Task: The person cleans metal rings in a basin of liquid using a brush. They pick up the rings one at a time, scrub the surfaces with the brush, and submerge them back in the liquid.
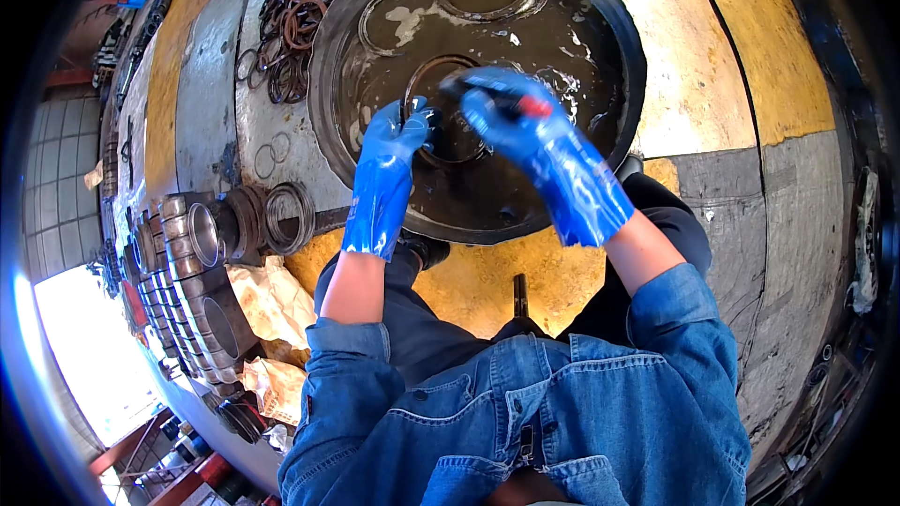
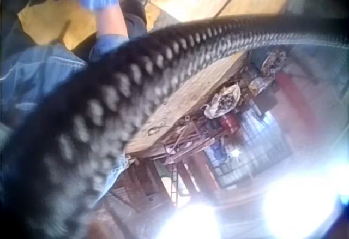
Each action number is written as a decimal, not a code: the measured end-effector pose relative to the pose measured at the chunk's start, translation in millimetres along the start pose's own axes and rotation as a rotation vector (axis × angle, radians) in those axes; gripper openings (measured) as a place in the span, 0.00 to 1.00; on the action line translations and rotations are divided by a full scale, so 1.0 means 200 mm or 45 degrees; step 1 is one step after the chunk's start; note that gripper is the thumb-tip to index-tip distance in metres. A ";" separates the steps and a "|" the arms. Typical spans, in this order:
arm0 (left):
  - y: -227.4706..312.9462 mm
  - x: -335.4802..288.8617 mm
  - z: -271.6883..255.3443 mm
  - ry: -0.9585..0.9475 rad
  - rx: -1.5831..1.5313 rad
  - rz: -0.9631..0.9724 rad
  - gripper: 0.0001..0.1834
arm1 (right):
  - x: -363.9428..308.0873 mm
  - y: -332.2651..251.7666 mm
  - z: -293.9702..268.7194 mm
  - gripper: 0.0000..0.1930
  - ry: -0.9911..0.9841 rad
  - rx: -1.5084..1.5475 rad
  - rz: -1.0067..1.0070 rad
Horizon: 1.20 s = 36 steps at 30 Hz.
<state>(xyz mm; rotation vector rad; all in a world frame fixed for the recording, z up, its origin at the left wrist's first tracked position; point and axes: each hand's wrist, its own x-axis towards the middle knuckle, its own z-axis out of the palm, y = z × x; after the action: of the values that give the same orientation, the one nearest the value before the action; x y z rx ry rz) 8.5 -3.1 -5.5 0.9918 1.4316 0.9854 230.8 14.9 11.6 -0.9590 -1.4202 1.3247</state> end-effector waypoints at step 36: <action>0.06 -0.01 -0.02 0.049 -0.240 -0.110 0.24 | 0.11 0.16 -0.10 0.15 0.202 -0.249 0.255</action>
<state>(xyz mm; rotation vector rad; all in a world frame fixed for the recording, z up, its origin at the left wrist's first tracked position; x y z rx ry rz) 5.8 -1.4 6.4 0.7714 1.3737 1.0593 243.1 44.7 -17.5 -1.3359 -1.3765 1.2367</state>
